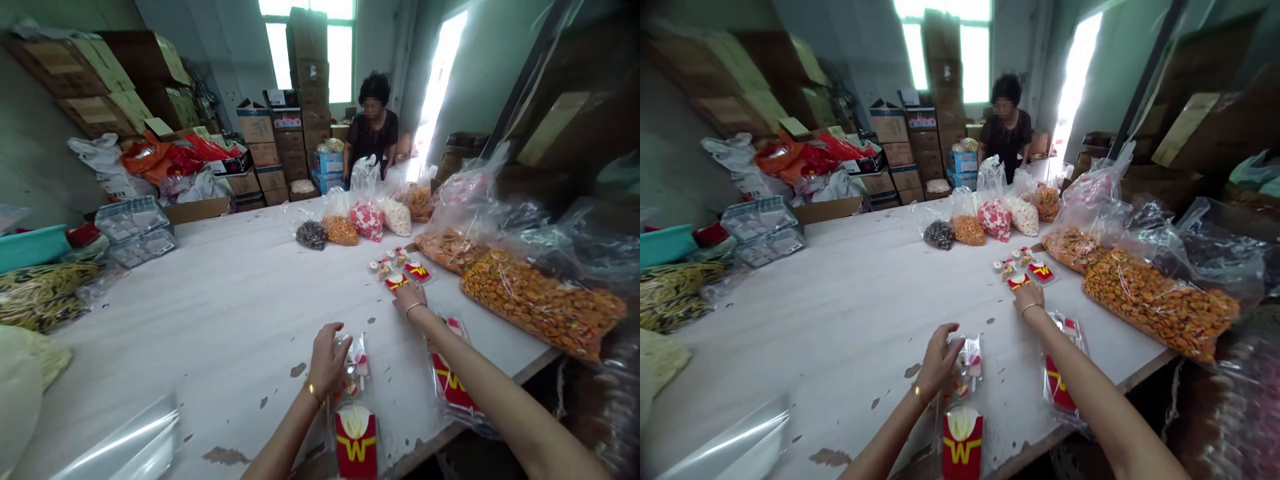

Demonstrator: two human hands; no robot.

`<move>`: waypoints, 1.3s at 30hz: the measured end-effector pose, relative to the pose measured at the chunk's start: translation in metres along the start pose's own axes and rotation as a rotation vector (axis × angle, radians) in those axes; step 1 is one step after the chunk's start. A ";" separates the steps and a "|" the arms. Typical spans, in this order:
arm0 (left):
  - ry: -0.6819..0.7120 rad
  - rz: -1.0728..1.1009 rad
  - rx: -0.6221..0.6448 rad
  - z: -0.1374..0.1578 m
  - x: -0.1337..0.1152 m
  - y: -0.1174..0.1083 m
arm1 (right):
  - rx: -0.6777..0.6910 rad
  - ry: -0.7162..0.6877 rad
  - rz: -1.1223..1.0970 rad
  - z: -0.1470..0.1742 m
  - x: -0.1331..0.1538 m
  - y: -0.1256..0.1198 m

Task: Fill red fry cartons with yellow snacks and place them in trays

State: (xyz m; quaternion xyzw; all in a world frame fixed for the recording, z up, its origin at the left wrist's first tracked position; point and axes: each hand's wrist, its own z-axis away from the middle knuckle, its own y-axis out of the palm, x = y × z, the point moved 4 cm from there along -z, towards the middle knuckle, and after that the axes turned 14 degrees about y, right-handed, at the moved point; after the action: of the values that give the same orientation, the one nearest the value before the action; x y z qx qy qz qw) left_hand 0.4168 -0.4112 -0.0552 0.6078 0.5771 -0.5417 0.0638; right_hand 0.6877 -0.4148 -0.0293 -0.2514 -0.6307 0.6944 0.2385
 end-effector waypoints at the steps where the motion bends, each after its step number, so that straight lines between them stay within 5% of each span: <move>1: 0.030 -0.025 -0.008 0.007 -0.003 -0.006 | 0.005 -0.017 0.020 -0.001 0.007 0.001; 6: 0.051 -0.069 0.017 0.059 -0.015 -0.052 | 0.082 -0.143 0.095 0.004 0.062 0.003; 11: -0.086 -0.208 -0.099 0.127 -0.007 -0.127 | 0.192 -0.351 0.131 0.030 0.155 0.020; 19: -0.442 -0.708 -0.384 0.221 0.046 -0.254 | 0.246 -0.659 0.116 0.159 0.262 0.031; 24: -0.601 -0.827 -0.283 0.224 0.085 -0.261 | 0.311 -0.816 0.080 0.253 0.287 0.032; 29: -0.633 -0.879 -0.196 0.228 0.097 -0.256 | 0.385 -0.936 0.026 0.315 0.288 0.023; 34: -0.522 -0.748 -0.266 0.243 0.099 -0.267 | 0.322 -1.197 -0.224 0.305 0.284 0.009; 39: -0.406 -0.597 -0.293 0.250 0.097 -0.265 | 0.352 -1.559 -0.055 0.270 0.276 0.028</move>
State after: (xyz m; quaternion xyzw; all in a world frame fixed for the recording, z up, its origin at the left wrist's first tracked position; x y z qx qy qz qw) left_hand 0.0420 -0.4388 -0.0825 0.2779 0.7756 -0.5574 0.1025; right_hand 0.3015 -0.4426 -0.0495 0.3635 -0.5031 0.7532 -0.2178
